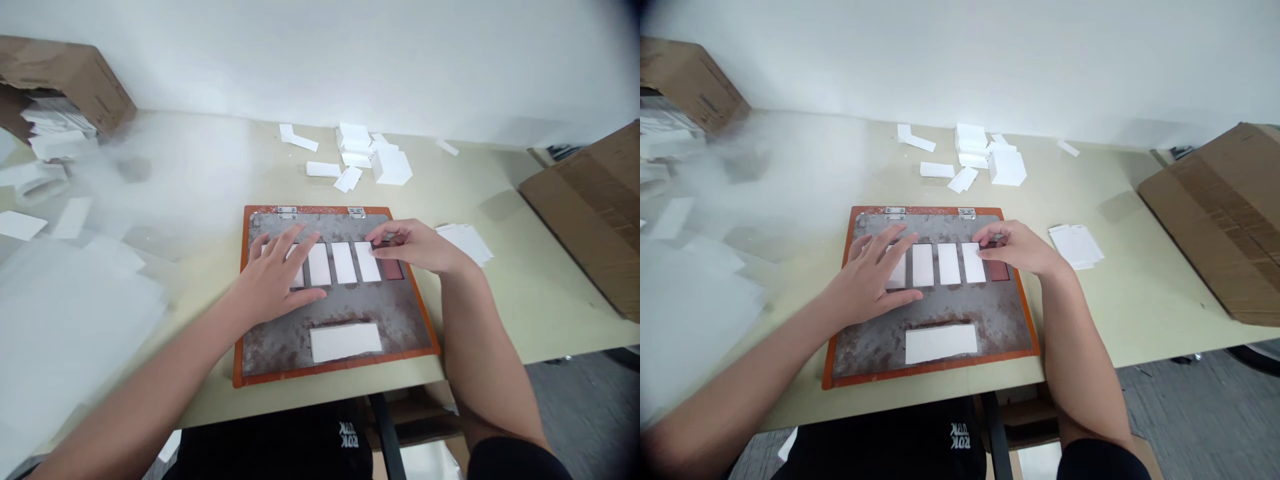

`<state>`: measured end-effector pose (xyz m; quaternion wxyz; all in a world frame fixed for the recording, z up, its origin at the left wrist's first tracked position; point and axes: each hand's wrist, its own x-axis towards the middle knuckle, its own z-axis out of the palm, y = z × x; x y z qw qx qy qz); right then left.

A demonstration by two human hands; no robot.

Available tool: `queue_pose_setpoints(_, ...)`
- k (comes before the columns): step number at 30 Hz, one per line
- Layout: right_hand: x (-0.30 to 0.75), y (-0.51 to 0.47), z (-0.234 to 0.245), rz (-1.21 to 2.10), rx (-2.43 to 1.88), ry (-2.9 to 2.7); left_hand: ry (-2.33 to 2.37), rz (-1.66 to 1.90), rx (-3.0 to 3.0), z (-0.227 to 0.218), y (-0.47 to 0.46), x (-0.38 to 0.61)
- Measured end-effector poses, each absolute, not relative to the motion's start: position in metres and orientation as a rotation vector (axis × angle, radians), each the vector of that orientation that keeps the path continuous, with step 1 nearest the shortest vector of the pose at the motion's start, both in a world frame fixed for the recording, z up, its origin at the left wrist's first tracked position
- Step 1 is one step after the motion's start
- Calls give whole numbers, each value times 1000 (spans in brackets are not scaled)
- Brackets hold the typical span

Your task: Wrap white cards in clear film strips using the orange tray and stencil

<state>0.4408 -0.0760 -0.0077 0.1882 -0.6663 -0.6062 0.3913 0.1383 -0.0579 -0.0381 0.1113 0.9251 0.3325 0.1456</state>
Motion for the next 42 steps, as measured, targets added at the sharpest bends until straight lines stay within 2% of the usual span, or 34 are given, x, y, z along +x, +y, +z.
queue_pose_setpoints(9, 439, -79, -7, 1159, -1844, -1695, 980, 392, 2710, -39, -58, 138)
queue_pose_setpoints(13, 439, -60, -10, 870, -1815, -1670, 988, 378, 2722, -40, -58, 137)
queue_pose_setpoints(17, 440, -12, -16, 487, -2052, -1785, 991, 353, 2740, -40, -59, 137)
queue_pose_setpoints(20, 444, 30, -21, 374, -2131, -1810, 987, 349, 2757, -40, -60, 136)
queue_pose_setpoints(29, 448, 94, -23, 427, -2348, -1843, 978, 364, 2762, -42, -61, 135)
queue_pose_setpoints(36, 446, 97, -23, 396, -2366, -1753, 978, 416, 2766, -46, -63, 134)
queue_pose_setpoints(42, 437, 76, -17, 334, -2219, -1683, 970, 447, 2759, -46, -63, 135)
